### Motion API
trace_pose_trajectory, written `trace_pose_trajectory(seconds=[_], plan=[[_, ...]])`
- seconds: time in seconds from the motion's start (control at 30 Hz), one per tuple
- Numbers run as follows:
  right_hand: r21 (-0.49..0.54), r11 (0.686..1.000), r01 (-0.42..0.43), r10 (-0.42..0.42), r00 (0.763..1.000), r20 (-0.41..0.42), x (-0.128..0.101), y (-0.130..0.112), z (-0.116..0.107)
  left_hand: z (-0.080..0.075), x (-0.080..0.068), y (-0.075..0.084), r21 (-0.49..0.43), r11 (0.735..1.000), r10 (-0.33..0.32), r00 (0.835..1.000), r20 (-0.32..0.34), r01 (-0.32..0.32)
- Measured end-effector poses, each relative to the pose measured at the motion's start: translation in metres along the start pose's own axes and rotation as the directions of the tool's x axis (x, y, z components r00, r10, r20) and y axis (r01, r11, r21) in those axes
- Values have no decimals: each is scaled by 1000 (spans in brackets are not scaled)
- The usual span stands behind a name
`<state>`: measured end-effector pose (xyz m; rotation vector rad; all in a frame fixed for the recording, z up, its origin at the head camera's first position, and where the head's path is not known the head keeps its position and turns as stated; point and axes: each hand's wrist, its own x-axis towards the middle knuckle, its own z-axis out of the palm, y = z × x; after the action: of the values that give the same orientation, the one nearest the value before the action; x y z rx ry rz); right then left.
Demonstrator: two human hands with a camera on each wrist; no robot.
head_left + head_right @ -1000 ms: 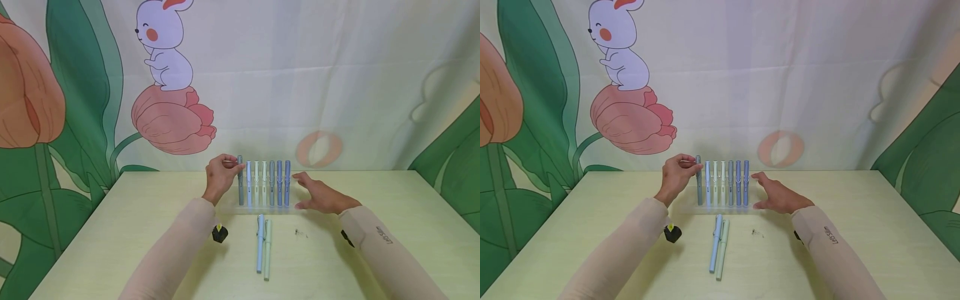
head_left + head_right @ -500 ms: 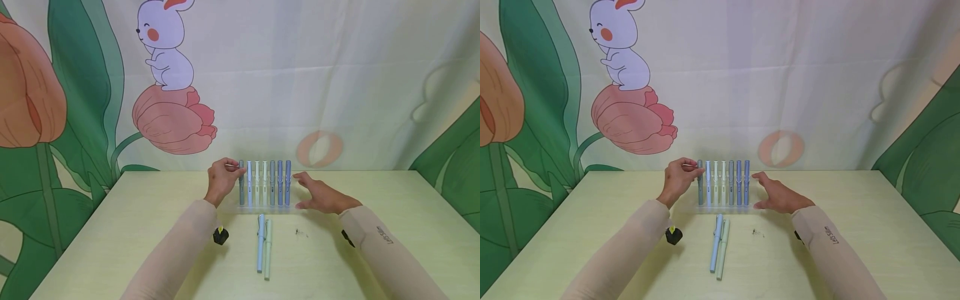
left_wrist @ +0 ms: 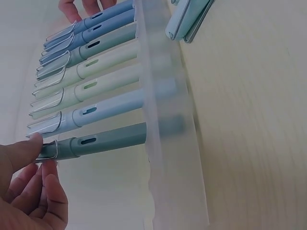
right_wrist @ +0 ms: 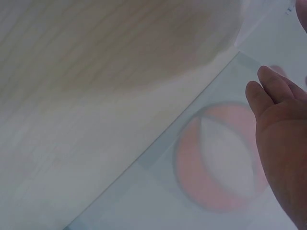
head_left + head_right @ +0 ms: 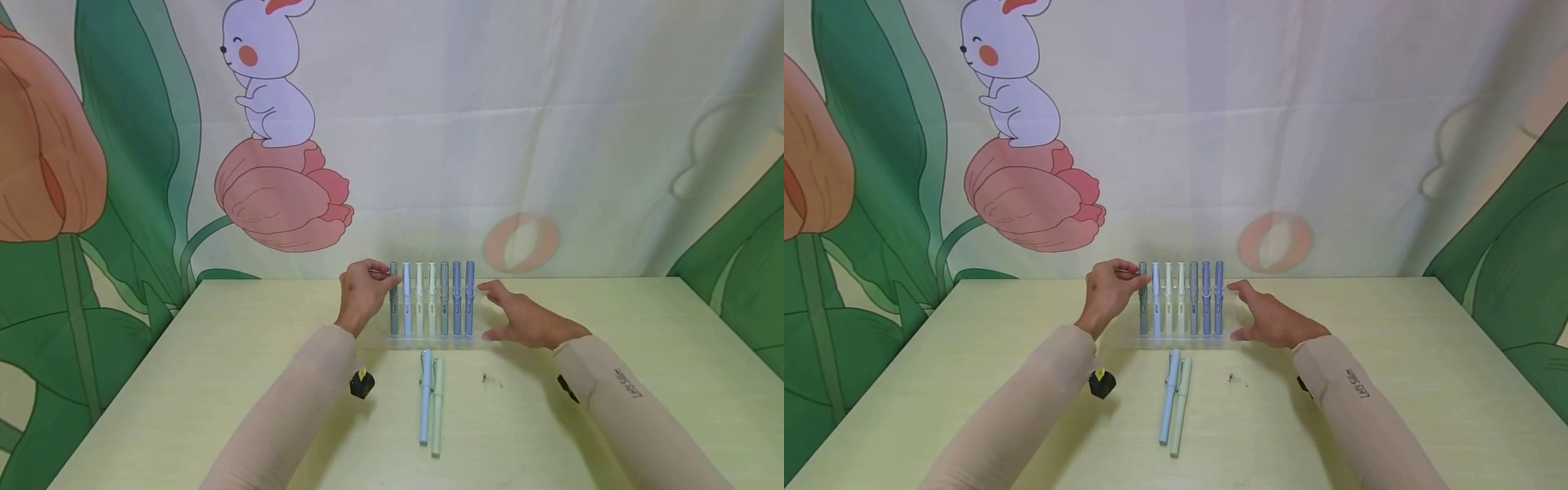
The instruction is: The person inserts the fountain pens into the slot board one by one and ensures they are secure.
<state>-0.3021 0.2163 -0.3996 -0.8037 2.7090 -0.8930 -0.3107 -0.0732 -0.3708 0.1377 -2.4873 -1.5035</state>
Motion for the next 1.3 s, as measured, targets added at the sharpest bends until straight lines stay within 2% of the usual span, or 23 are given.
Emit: trace_pose_trajectory(seconds=[0.23,0.4,0.67,0.83,0.93,1.07,1.3], plan=[[0,1000,-3,3,1000,-4,0,0,0,1,-1,1,-2,1000,-8,1000,0,8],[4,1000,-5,5,1000,-7,0,0,0,-2,-4,-1,-5,1000,16,1000,16,-16],[-7,1000,-16,16,1000,-2,1,-1,0,-18,-12,-12,8,997,71,996,51,-72],[-1,1000,-9,9,1000,0,1,0,-1,-28,-21,-16,-10,998,61,992,115,-60],[3,1000,-5,5,1000,3,1,0,0,-31,-28,-16,-22,1000,26,984,177,-23],[1,1000,-10,10,1000,4,0,-1,0,-30,-38,-17,-36,999,-9,965,260,19],[-6,1000,-11,11,1000,2,1,-1,0,-25,-52,-19,-36,999,-16,934,358,31]])
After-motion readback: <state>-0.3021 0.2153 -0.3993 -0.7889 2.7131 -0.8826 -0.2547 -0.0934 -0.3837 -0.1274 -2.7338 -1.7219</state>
